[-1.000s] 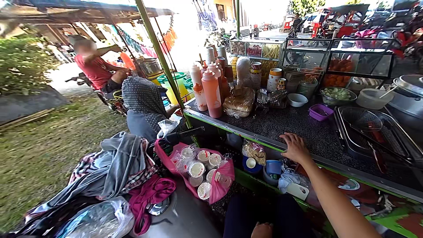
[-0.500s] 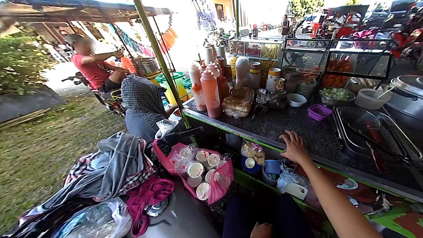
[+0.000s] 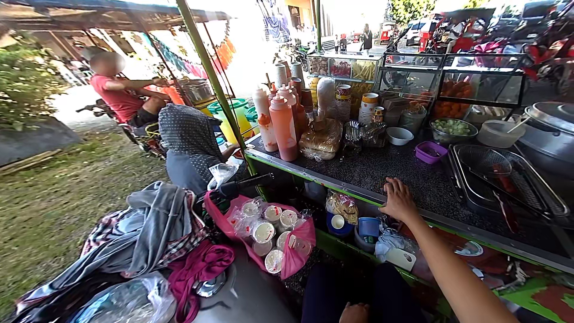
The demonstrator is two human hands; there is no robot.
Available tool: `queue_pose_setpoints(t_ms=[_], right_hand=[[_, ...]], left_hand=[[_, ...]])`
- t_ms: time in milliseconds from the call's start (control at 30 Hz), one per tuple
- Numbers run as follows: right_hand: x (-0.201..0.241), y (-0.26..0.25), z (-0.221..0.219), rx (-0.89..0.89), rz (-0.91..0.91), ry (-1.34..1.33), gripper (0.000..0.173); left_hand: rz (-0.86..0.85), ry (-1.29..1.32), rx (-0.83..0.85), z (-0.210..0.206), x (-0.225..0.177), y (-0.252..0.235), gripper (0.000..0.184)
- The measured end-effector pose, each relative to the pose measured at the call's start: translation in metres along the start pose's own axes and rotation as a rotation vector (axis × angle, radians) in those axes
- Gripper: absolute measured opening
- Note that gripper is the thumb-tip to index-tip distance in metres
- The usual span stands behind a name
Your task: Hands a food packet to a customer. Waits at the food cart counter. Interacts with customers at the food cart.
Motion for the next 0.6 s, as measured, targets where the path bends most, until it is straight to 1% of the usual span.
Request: queue_pose_setpoints(t_ms=[133, 300, 600], right_hand=[[0.0003, -0.0006, 0.0015, -0.011, 0.013, -0.032, 0.071], [-0.0002, 0.0002, 0.0014, -0.02, 0.005, -0.055, 0.077], [-0.0002, 0.0005, 0.0017, -0.013, -0.018, -0.037, 0.077]], left_hand=[[-0.003, 0.009, -0.011, 0.0005, 0.0004, 0.0002, 0.038], [-0.005, 0.02, -0.013, 0.0008, 0.0007, 0.0012, 0.036], [-0.007, 0.015, -0.012, 0.0004, 0.0007, 0.0007, 0.037]])
Point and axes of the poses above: each hand's wrist, its own y-axis away from the middle knuckle, its own z-axis out of the back of the hand, x = y × z, the point moved 6 cm from there along -y, towards the middle knuckle, and after that the axes turned 5 degrees about -x, right-handed, at the moved point
